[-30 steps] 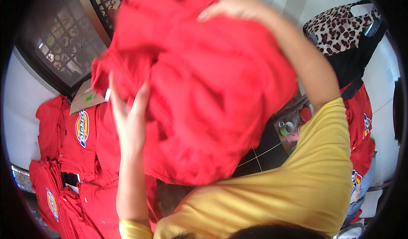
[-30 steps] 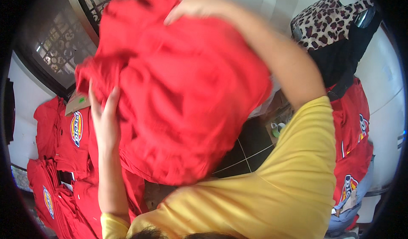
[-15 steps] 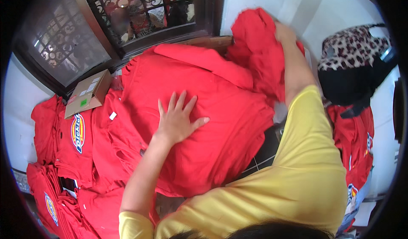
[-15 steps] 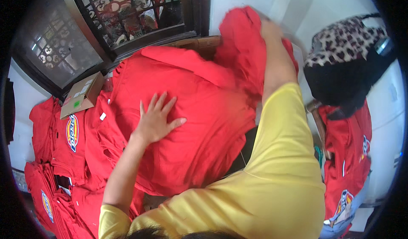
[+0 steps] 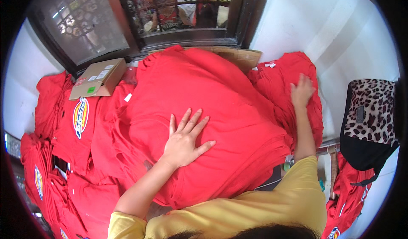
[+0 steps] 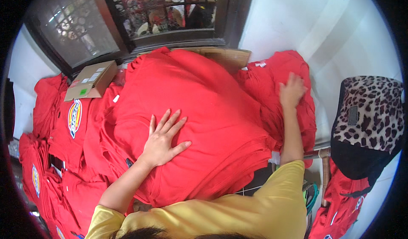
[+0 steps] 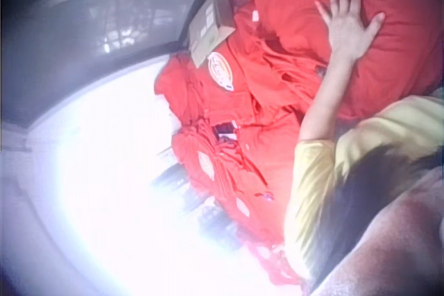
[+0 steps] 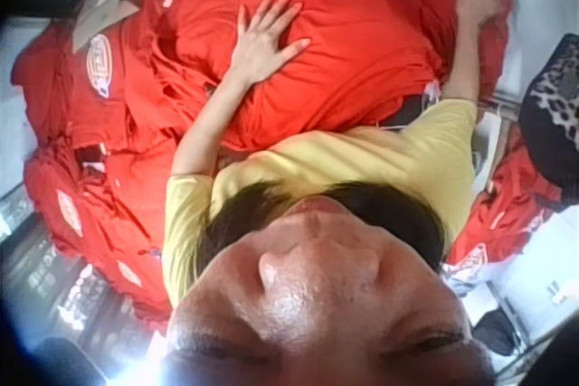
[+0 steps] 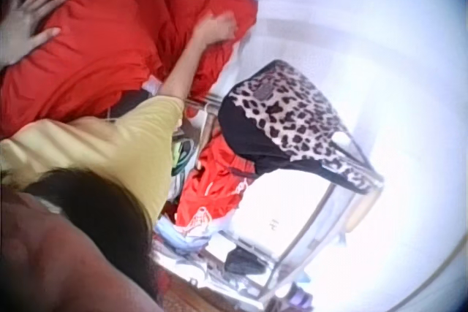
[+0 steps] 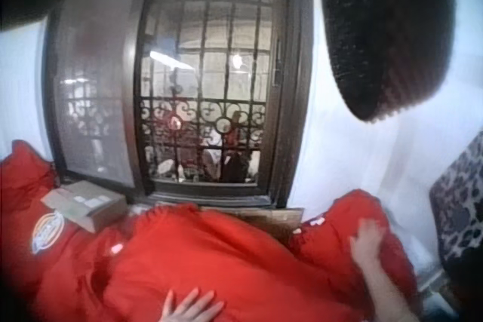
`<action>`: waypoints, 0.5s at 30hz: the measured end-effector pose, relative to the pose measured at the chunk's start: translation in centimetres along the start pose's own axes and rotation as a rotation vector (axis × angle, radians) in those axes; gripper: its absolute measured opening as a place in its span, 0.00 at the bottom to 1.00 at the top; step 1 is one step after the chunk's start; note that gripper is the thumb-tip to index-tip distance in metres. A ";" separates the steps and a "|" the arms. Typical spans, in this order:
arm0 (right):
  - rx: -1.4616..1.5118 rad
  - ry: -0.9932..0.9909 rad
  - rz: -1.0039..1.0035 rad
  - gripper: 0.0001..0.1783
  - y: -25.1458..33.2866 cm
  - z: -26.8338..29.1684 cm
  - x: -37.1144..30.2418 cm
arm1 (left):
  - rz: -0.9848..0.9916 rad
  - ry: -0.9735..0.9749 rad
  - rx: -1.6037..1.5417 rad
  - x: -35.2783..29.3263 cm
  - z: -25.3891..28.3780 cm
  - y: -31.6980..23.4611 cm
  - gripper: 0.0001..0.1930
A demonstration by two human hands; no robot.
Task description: The person picks up a red garment from a stack on a table, spreads it out to look at the fabric, folds it into a square, and places it into a new stack.
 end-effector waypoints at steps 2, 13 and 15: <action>0.632 0.005 0.179 0.32 8.3 -1.9 1.4 | -0.009 0.005 -0.076 -0.3 0.1 0.4 0.32; 0.983 0.120 0.405 0.21 16.5 16.2 9.7 | 0.209 0.116 -0.791 -9.5 4.9 6.4 0.26; 1.041 0.145 0.818 0.19 26.9 30.2 4.1 | 0.339 0.079 -1.290 -10.8 4.1 9.1 0.33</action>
Point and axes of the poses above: each hand's wrist, its own x-axis towards the middle knuckle, its own z-axis out of the back of the hand, y = z × x, the point moved 7 cm from there along x, towards the middle knuckle, and after that the axes turned 15 degrees about z, right-handed, at the moved point
